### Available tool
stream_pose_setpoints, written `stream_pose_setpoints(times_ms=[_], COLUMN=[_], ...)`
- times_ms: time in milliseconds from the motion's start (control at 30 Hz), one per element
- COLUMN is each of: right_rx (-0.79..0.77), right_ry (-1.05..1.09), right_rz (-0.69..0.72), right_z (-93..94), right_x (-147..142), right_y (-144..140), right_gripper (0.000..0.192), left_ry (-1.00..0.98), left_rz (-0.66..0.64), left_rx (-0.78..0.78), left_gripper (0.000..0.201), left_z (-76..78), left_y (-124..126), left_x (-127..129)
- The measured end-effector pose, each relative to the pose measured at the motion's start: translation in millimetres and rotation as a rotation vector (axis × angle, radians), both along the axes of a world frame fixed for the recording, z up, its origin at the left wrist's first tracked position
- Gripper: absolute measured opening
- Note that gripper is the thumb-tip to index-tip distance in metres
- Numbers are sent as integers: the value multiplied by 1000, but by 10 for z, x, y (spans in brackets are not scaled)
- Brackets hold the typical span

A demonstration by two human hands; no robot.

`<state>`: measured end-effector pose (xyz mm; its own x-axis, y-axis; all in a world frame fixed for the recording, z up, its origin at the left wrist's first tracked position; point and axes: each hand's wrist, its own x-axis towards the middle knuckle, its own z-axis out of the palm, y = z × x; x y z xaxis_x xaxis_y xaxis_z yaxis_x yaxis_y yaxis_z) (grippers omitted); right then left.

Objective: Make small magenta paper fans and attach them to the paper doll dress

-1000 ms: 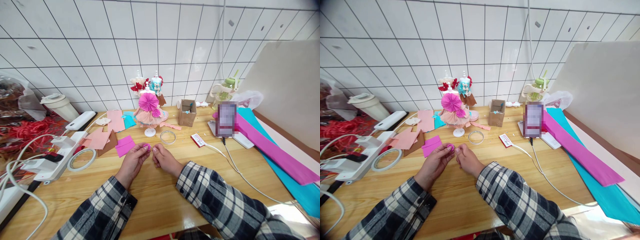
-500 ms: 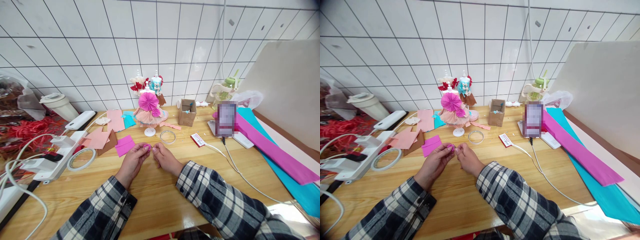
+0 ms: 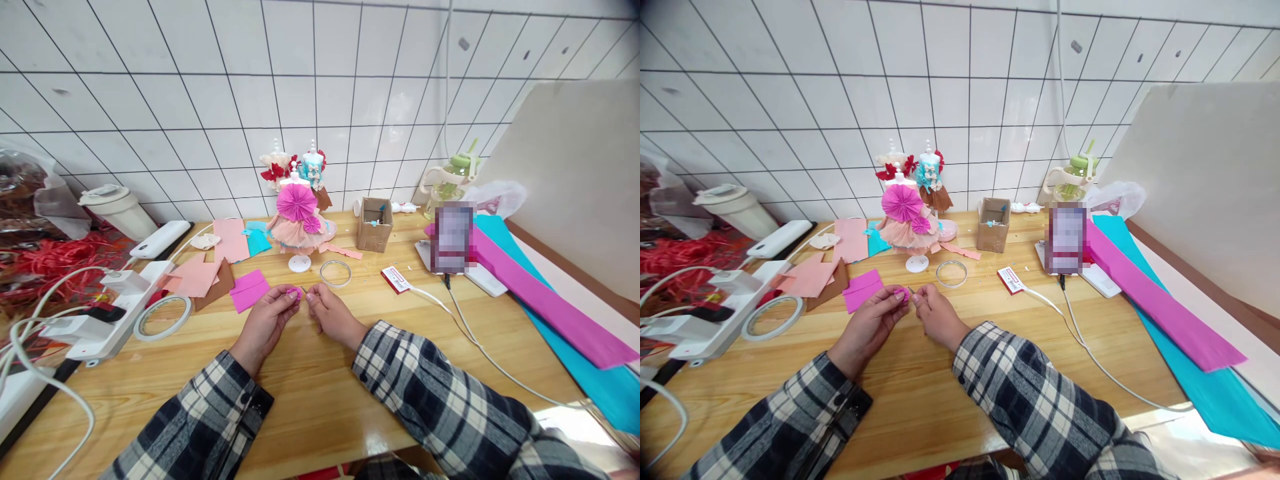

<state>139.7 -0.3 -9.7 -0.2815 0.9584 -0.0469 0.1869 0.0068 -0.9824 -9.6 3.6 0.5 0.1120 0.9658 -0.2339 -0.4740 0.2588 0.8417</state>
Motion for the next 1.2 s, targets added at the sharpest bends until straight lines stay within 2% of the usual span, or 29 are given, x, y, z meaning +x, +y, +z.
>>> stream_pose_setpoints(times_ms=[233,467,667,733,833,933,1067,1200], right_rx=[290,310,350,426,518,441,244,272], right_ry=[-381,-578,-742,-699,-469,-242,-105,-100], right_rz=[-168,-174,-158,-197,-231,-193,-129,-116], right_z=[33,61,72,93,127,121,74,70], right_x=[192,298,285,280,255,214,166,144], right_y=[122,192,138,130,130,138,139,120], right_gripper=[16,18,16,19,22,19,16,17], left_ry=[43,120,148,175,241,349,433,448], left_rz=[16,39,-9,-19,-23,-35,-55,-68], left_rx=[16,60,58,64,83,124,161,168], left_gripper=[36,34,37,35,36,38,38,39], left_z=[14,18,14,29,50,55,43,17], left_y=[-10,-6,0,-6,-13,-16,-15,-8], left_x=[0,13,12,19,32,40,34,16])
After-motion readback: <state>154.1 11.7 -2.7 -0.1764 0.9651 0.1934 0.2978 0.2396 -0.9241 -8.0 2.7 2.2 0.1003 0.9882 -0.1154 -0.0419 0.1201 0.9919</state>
